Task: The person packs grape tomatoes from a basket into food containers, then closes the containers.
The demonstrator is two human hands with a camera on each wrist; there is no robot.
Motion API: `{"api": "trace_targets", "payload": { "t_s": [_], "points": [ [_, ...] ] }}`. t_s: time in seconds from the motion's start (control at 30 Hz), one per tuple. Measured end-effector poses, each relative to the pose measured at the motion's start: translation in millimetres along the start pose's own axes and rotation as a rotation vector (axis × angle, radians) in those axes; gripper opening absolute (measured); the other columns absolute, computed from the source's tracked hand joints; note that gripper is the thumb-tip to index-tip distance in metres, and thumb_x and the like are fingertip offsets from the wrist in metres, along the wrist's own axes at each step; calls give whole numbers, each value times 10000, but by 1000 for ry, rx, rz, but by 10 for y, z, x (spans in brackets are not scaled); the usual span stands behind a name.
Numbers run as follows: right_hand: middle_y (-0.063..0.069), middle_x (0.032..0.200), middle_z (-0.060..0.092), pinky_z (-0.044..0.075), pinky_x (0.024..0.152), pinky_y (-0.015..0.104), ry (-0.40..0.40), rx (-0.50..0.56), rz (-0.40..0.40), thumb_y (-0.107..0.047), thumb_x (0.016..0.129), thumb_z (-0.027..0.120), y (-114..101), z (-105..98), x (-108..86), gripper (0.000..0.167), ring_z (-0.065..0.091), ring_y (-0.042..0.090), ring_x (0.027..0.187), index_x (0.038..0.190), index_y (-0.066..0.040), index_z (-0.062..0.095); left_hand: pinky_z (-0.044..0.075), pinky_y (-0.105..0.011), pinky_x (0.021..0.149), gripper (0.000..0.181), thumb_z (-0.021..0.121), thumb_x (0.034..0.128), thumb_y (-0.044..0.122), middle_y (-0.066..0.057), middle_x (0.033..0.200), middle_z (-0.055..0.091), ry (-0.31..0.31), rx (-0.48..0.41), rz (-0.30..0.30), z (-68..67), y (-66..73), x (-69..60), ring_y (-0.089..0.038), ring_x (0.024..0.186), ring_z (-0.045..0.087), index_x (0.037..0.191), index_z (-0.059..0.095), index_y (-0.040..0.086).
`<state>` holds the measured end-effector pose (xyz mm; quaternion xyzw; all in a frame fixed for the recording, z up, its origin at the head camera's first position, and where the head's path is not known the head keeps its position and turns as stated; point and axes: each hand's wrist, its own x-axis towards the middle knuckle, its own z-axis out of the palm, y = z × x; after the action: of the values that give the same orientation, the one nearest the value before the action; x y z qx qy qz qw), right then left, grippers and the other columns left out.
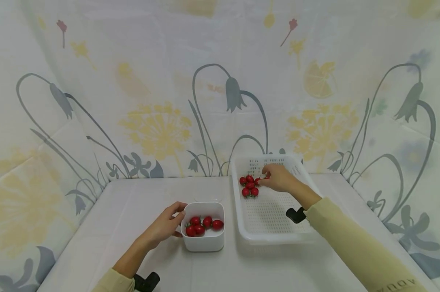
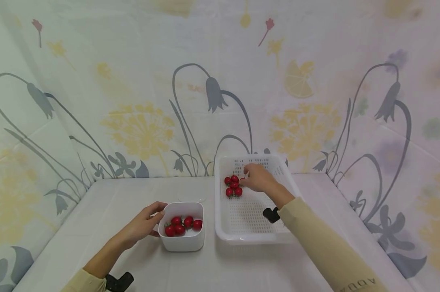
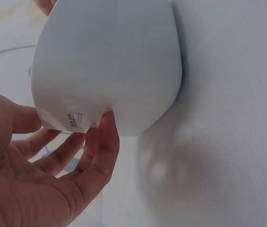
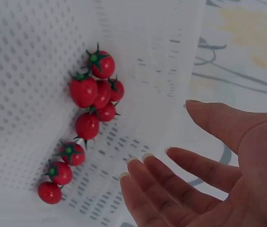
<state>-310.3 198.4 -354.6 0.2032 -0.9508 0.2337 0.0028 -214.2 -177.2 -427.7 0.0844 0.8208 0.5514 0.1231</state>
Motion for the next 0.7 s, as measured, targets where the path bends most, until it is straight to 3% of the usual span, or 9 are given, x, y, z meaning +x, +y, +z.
{"api": "trace_targets", "payload": {
  "t_s": [0.2, 0.37, 0.6, 0.7],
  "points": [
    [257, 1022, 688, 560, 814, 499, -14, 58, 60, -162, 902, 714, 167, 37, 77, 334, 650, 381, 948, 1084, 109, 644, 634, -451, 760, 349, 449, 1096, 158, -234, 1415, 508, -7, 7, 7, 7, 0, -7, -266, 980, 646, 1416, 486, 22],
    [268, 1121, 676, 567, 841, 485, -34, 133, 161, -184, 923, 699, 290, 108, 133, 353, 647, 390, 1021, 1128, 99, 647, 633, -461, 761, 358, 451, 1096, 159, -236, 1418, 506, -8, 6, 3, 9, -1, -7, -267, 983, 649, 1425, 478, 21],
    [298, 1233, 598, 602, 867, 453, -91, 360, 312, -168, 963, 669, 417, 226, 210, 421, 654, 430, 1067, 1242, 136, 585, 632, -464, 765, 361, 456, 1094, 163, -235, 1428, 500, -4, 9, 0, 5, -9, -6, -265, 984, 647, 1427, 479, 26],
    [301, 1258, 589, 599, 879, 451, -111, 408, 348, -157, 967, 664, 441, 271, 238, 464, 657, 417, 1064, 1291, 155, 552, 633, -462, 763, 359, 457, 1094, 164, -236, 1428, 501, -4, 7, 2, 5, -2, -10, -267, 987, 650, 1425, 480, 25]
  ]
}}
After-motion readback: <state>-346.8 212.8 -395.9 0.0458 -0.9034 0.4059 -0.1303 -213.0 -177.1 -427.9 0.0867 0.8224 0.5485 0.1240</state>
